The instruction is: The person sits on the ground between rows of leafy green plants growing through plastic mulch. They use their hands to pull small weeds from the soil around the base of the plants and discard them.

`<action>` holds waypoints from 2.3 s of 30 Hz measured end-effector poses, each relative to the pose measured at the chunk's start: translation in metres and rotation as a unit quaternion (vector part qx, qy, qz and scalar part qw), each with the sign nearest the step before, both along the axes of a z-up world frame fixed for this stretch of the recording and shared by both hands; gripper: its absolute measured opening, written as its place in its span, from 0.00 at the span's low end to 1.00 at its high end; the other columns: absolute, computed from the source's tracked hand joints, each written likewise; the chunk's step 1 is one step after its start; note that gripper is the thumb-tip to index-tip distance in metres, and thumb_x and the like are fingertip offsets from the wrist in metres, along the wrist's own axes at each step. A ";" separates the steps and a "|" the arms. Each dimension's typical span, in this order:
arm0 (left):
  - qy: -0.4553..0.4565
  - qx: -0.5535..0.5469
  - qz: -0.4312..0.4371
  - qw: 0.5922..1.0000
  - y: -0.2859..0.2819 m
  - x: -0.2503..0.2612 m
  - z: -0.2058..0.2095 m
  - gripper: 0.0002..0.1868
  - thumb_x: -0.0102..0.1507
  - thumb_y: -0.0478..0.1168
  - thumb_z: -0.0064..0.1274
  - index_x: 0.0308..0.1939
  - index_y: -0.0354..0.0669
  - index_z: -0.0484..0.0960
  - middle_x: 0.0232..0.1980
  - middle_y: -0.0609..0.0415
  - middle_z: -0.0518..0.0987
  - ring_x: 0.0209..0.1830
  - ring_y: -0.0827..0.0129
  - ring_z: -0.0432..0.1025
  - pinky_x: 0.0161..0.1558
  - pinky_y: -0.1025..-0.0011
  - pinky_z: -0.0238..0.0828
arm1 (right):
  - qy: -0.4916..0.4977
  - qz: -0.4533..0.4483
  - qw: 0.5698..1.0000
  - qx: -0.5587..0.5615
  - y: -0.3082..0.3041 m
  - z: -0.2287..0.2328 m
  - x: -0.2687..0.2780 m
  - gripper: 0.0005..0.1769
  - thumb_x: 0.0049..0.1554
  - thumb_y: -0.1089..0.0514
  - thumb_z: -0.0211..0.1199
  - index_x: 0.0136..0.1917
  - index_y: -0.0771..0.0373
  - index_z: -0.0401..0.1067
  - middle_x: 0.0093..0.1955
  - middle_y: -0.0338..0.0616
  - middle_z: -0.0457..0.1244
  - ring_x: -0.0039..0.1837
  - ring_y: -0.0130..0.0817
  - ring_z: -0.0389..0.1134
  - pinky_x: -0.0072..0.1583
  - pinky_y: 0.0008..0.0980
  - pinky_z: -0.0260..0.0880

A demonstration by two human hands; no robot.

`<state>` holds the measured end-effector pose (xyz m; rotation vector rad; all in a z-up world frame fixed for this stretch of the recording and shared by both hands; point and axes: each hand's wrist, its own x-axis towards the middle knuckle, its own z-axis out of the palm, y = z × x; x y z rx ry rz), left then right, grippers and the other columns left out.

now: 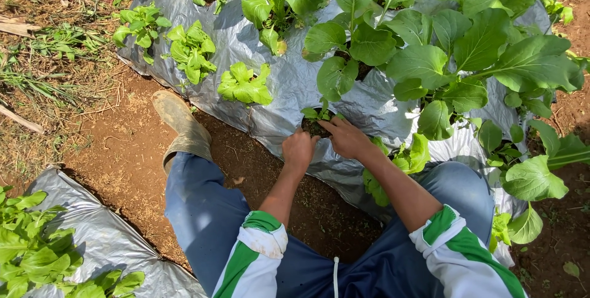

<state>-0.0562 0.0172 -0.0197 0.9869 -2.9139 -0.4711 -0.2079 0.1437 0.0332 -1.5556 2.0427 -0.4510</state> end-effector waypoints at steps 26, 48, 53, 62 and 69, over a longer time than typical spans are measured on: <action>0.169 0.159 0.041 0.972 -0.021 0.026 0.040 0.02 0.68 0.33 0.60 0.44 0.38 0.86 0.45 0.38 0.87 0.39 0.47 0.84 0.32 0.55 0.81 | -0.017 0.002 1.000 -0.007 0.003 0.018 0.003 0.30 0.68 0.65 0.48 0.82 0.56 0.53 0.62 0.58 0.57 0.58 0.61 0.63 0.50 0.60 0.71; 0.194 0.036 -0.043 0.979 -0.020 0.001 -0.009 0.07 0.77 0.38 0.51 0.49 0.40 0.82 0.49 0.54 0.73 0.23 0.49 0.76 0.26 0.55 0.73 | -0.030 0.004 1.000 -0.009 0.001 0.007 -0.002 0.26 0.68 0.63 0.49 0.78 0.61 0.57 0.61 0.58 0.57 0.58 0.62 0.64 0.49 0.59 0.74; 0.176 0.047 -0.032 0.983 -0.018 -0.001 -0.013 0.05 0.76 0.41 0.53 0.49 0.46 0.81 0.48 0.56 0.75 0.23 0.54 0.77 0.26 0.58 0.73 | -0.018 -0.004 1.000 -0.019 0.002 -0.001 -0.001 0.27 0.67 0.63 0.49 0.79 0.59 0.57 0.61 0.57 0.57 0.57 0.61 0.65 0.48 0.57 0.74; 0.150 0.037 -0.012 0.988 -0.014 -0.007 -0.011 0.10 0.69 0.42 0.66 0.48 0.39 0.87 0.50 0.50 0.76 0.27 0.46 0.80 0.28 0.52 0.81 | 0.082 0.010 0.996 -0.015 0.002 0.002 0.007 0.30 0.64 0.67 0.48 0.78 0.54 0.61 0.63 0.52 0.54 0.54 0.51 0.63 0.43 0.48 0.69; 0.158 0.069 -0.014 0.985 -0.017 -0.017 -0.016 0.04 0.68 0.33 0.63 0.46 0.40 0.89 0.47 0.50 0.79 0.30 0.43 0.80 0.27 0.51 0.82 | 0.080 0.009 0.996 -0.042 0.000 -0.021 -0.001 0.27 0.63 0.68 0.48 0.75 0.60 0.63 0.62 0.53 0.55 0.53 0.53 0.64 0.42 0.47 0.69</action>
